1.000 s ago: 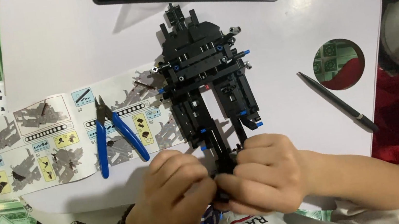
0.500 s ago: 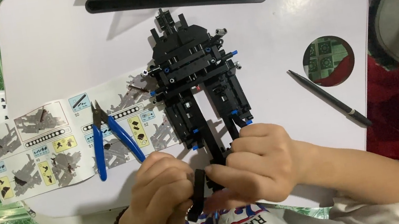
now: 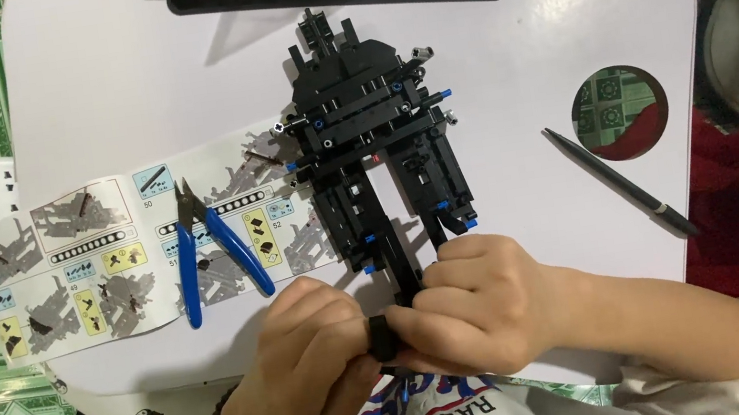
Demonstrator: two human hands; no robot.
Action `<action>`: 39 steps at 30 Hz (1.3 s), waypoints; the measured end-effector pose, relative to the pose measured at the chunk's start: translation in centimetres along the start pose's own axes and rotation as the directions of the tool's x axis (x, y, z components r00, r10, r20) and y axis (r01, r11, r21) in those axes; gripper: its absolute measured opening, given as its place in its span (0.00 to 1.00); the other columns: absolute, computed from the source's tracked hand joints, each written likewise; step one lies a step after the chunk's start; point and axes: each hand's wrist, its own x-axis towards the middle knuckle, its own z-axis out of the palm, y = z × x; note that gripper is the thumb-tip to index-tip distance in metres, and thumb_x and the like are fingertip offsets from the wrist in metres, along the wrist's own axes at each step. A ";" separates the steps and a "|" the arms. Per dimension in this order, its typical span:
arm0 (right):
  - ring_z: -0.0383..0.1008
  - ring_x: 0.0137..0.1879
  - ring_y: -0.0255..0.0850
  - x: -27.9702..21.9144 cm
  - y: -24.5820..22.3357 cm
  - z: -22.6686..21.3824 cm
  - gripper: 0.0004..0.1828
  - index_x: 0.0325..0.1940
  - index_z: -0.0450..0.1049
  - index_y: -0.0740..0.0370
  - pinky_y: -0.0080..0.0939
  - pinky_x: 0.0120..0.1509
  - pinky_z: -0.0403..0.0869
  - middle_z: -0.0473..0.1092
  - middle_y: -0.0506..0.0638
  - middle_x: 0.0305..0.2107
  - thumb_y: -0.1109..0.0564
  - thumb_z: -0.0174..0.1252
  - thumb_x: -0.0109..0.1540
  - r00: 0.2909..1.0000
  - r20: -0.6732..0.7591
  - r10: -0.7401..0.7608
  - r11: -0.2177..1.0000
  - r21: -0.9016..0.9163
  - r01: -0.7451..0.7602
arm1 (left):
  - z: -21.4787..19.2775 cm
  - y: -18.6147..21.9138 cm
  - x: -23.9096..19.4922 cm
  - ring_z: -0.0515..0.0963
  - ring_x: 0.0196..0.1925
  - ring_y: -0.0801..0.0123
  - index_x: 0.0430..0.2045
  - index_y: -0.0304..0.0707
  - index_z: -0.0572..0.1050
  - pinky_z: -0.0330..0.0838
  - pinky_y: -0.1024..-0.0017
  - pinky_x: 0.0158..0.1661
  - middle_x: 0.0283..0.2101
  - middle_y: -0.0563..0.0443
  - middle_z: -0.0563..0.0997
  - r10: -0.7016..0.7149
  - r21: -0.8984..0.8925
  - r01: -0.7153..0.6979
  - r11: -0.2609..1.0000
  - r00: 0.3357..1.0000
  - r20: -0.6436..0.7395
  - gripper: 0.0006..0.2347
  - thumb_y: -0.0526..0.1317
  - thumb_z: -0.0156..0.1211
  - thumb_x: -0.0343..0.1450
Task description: The person assembles a black mechanical model using small plastic parts and an instruction manual. They consult the manual, pick parts, and attach them to the growing structure on a white table.
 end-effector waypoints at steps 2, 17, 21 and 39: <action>0.55 0.17 0.37 0.2 0.0 -0.2 0.11 0.32 0.67 0.67 0.34 0.22 0.55 0.57 0.46 0.15 0.55 0.51 0.63 0.999 0.015 0.040 0.996 0.078 -0.041 | -0.1 0.1 0.2 0.64 0.20 0.64 0.26 0.34 0.64 0.58 0.69 0.28 0.21 0.48 0.67 -0.009 -0.002 0.009 1.000 1.000 0.014 0.09 0.39 0.36 0.72; 0.49 0.16 0.46 0.9 -1.0 -0.7 0.12 0.21 0.58 0.67 0.41 0.21 0.53 0.50 0.53 0.13 0.63 0.44 0.60 0.922 0.022 0.387 0.733 0.598 -0.322 | 2.9 0.7 2.1 0.55 0.18 0.64 0.23 0.33 0.60 0.52 0.69 0.24 0.18 0.48 0.57 -0.106 -0.229 0.044 0.972 0.958 -0.266 0.10 0.38 0.35 0.73; 0.52 0.16 0.44 0.9 -0.6 -1.3 0.13 0.24 0.60 0.66 0.39 0.21 0.55 0.53 0.51 0.14 0.57 0.46 0.61 0.911 0.121 0.393 0.772 0.494 -0.399 | 2.4 0.5 2.0 0.57 0.19 0.67 0.23 0.34 0.60 0.53 0.69 0.23 0.19 0.51 0.58 -0.160 -0.315 0.092 0.945 0.967 -0.197 0.09 0.36 0.34 0.73; 0.57 0.16 0.42 0.5 -1.5 -1.7 0.11 0.29 0.63 0.64 0.37 0.21 0.59 0.58 0.48 0.15 0.55 0.43 0.63 0.853 0.264 0.450 0.653 0.555 -0.516 | 2.5 -0.5 1.0 0.57 0.16 0.70 0.21 0.36 0.61 0.51 0.73 0.20 0.17 0.53 0.59 0.103 0.021 -0.101 0.995 0.957 -0.272 0.10 0.37 0.37 0.73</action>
